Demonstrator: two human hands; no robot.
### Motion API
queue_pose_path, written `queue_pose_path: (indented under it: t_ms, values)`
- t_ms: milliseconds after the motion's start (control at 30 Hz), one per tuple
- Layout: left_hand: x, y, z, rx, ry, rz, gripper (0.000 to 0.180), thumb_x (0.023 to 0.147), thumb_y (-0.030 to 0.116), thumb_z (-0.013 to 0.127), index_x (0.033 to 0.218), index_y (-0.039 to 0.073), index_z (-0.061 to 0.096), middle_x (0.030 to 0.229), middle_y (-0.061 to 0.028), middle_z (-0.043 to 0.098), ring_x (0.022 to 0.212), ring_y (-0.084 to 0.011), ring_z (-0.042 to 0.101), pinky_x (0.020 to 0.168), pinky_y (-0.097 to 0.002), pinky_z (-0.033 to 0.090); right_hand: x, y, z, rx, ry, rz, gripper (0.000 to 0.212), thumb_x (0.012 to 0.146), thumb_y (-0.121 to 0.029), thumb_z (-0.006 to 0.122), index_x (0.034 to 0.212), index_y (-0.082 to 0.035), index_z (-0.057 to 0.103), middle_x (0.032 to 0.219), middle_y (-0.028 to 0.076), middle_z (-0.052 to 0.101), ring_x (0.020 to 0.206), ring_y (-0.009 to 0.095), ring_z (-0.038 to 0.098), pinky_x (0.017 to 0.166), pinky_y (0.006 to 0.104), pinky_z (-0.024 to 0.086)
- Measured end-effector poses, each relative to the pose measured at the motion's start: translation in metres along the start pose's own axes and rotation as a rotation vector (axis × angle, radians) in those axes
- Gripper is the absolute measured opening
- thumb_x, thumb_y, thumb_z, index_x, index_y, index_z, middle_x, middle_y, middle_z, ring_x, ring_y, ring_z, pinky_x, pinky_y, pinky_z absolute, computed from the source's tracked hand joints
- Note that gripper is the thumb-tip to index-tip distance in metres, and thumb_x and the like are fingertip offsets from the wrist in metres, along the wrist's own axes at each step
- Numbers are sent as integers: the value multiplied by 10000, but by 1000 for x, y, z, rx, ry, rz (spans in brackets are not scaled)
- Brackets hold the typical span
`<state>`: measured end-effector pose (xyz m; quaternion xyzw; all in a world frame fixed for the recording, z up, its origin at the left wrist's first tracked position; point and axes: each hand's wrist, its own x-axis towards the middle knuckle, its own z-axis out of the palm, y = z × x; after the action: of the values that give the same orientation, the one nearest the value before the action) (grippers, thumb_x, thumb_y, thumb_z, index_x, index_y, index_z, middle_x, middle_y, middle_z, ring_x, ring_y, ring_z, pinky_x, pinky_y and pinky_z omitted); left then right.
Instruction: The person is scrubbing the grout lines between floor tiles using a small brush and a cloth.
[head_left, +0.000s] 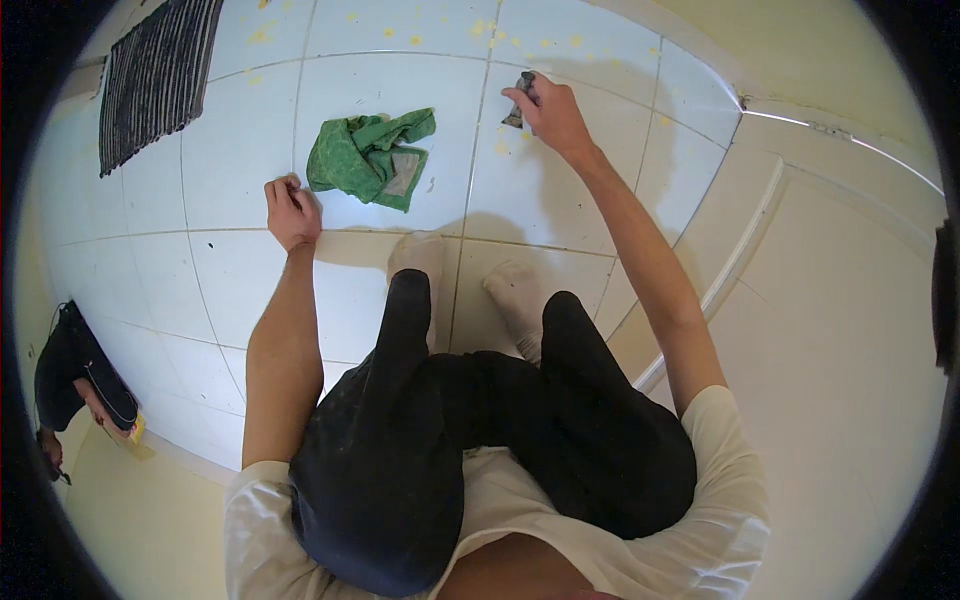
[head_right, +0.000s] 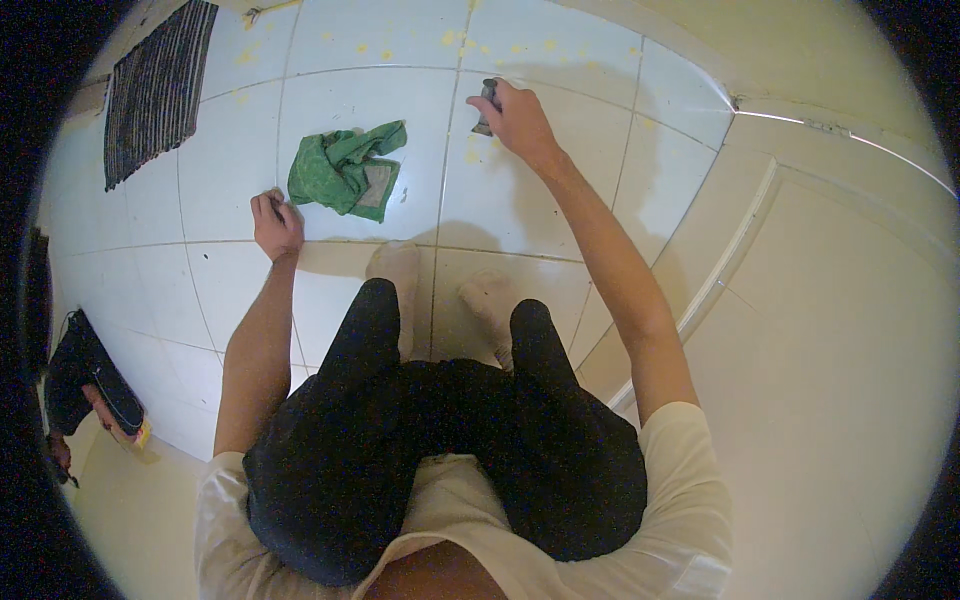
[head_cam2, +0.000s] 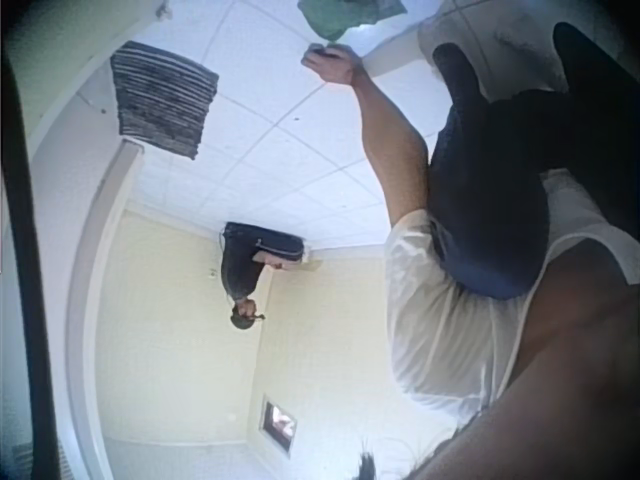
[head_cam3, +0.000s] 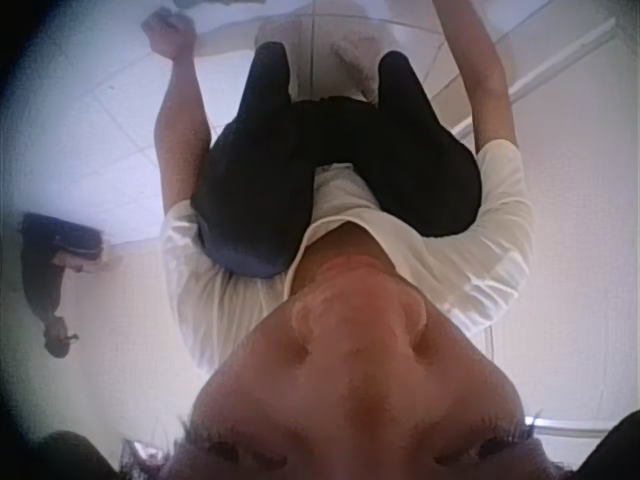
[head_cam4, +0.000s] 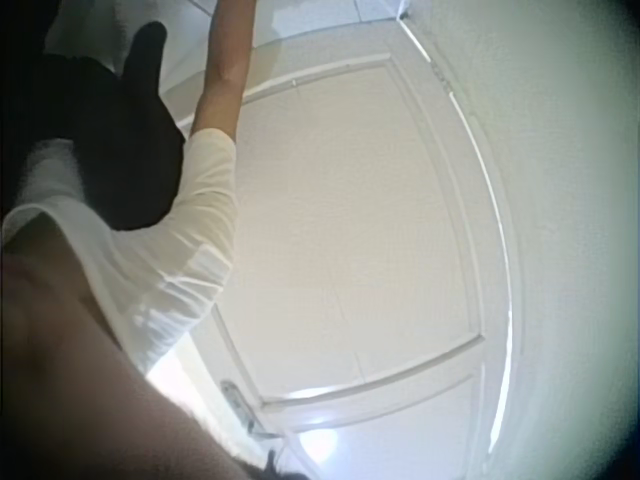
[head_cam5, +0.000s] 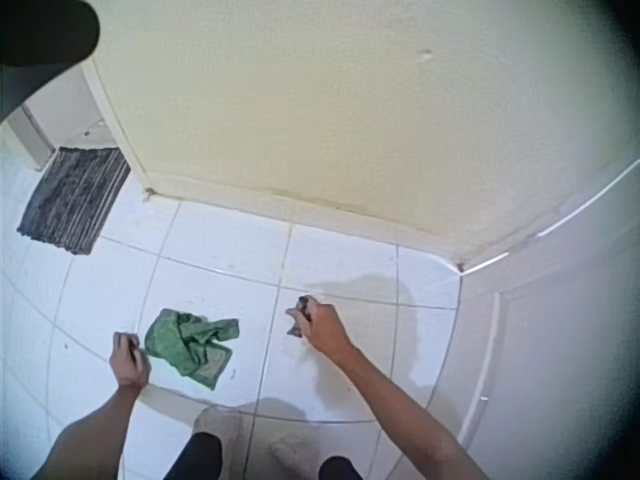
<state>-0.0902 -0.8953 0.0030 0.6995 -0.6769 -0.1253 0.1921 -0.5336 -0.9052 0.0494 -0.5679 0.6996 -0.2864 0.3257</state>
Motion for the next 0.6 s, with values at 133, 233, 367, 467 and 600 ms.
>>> queue_pose_path:
  t_ms: [133,233,367,467,600]
  values:
    - [0,3,-3,-7,-5,-4,135,888,134,494,996,76,551,1054,-91,549,899,-317,628,768,-444,530,1,-6,0,-46,73,-51,385,948,-347,685,901,27,607,663,184,649,600,353,636,587,432,494]
    - [0,0,-4,-11,35,32,109,891,117,501,982,92,556,1018,-73,555,848,-303,629,713,-428,531,2,-10,-2,-63,-15,-67,388,950,-354,679,925,27,605,665,185,650,611,357,645,589,434,496]
    - [0,1,1,-11,43,23,103,888,109,505,975,102,559,1003,-63,557,820,-298,630,689,-422,532,0,-9,-2,-48,133,-53,389,950,-356,678,956,25,603,667,189,645,613,361,640,589,438,494]
    - [0,1,2,6,49,33,109,883,109,506,978,104,558,1014,-61,557,823,-299,631,689,-425,533,-1,-4,-4,-102,-45,-74,383,947,-355,684,964,20,604,677,194,645,620,368,637,588,439,492]
    - [-1,-3,-1,19,51,25,113,882,109,504,982,104,558,1024,-57,558,823,-298,631,689,-425,532,-7,-17,-1,-49,28,-68,345,946,-321,686,967,12,601,701,198,654,637,386,636,593,446,494]
